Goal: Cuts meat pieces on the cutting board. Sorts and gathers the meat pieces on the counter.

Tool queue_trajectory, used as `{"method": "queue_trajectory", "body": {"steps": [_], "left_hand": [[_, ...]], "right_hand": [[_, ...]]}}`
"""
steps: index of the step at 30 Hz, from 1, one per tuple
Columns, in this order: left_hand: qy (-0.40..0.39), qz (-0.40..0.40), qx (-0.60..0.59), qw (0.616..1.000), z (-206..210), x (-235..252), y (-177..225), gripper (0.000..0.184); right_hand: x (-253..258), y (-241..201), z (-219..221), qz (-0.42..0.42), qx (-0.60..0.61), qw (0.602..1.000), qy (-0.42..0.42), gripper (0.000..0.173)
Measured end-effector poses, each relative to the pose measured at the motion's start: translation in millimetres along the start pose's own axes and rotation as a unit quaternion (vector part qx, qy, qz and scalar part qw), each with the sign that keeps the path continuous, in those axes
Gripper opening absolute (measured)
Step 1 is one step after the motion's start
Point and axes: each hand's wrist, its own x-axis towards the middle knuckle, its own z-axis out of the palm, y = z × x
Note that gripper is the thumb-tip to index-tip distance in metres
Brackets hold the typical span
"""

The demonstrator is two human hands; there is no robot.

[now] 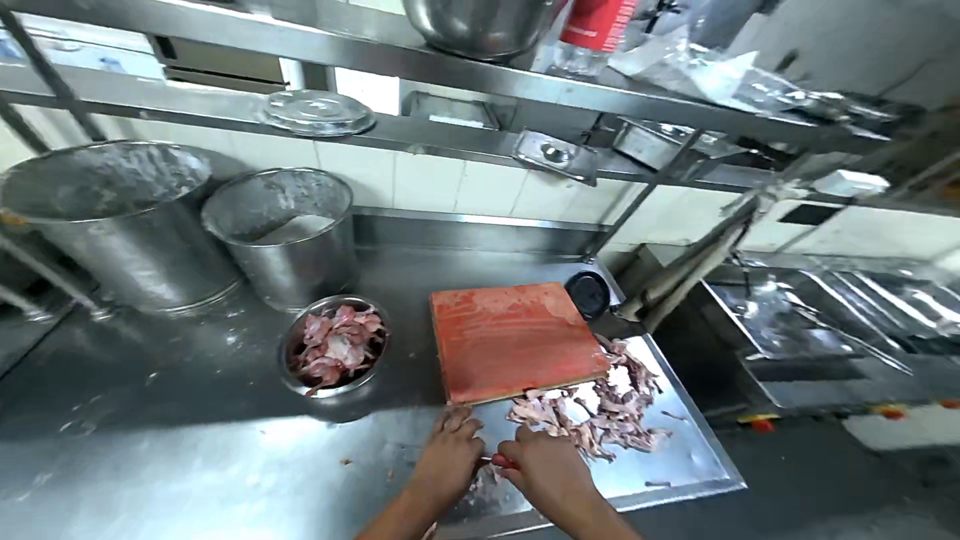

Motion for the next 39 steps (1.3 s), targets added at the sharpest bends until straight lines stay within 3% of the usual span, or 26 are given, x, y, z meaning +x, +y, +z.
{"method": "queue_trajectory", "body": {"steps": [3, 9, 14, 18, 20, 24, 25, 28, 29, 31, 33, 39], "left_hand": [[0.015, 0.026, 0.019, 0.999, 14, -1, -8, 0.023], [-0.031, 0.007, 0.046, 0.998, 16, -8, -26, 0.025], [-0.061, -0.055, 0.029, 0.996, 9, -17, -53, 0.028], [0.0, -0.133, -0.053, 0.99, 7, -22, -66, 0.028], [0.043, -0.143, -0.09, 0.985, 5, -26, -62, 0.026], [0.258, -0.132, -0.218, 0.932, 17, -36, -45, 0.016], [0.26, -0.165, -0.207, 0.929, 21, -36, -45, 0.019], [0.092, -0.328, -0.113, 0.933, 29, -32, -42, 0.051], [0.108, -0.342, -0.1, 0.928, 32, -29, -38, 0.057], [0.197, -0.328, -0.088, 0.92, 33, -23, -26, 0.051], [0.238, -0.322, -0.094, 0.912, 33, -15, -12, 0.041], [0.162, -0.278, -0.024, 0.947, 45, 74, 29, 0.044]], "right_hand": [[-14, 11, 9, 0.001, 0.003, 1.0, 0.011, 0.028], [-55, 47, 13, 0.024, -0.001, 0.999, 0.049, 0.026], [-101, 94, 11, 0.089, 0.015, 0.991, 0.097, 0.025], [-104, 137, 20, 0.164, 0.078, 0.973, 0.143, 0.03], [-91, 153, 18, 0.179, 0.098, 0.965, 0.165, 0.031], [-43, 175, 6, 0.152, 0.14, 0.953, 0.222, 0.031], [-26, 182, 6, 0.14, 0.161, 0.948, 0.238, 0.033], [29, 202, 19, 0.133, 0.217, 0.943, 0.215, 0.035], [46, 208, 20, 0.144, 0.217, 0.945, 0.196, 0.035], [75, 222, 18, 0.167, 0.195, 0.952, 0.165, 0.038], [104, 235, 14, 0.177, 0.192, 0.955, 0.139, 0.042], [163, 265, 3, 0.126, 0.226, 0.96, 0.108, 0.046]]}}
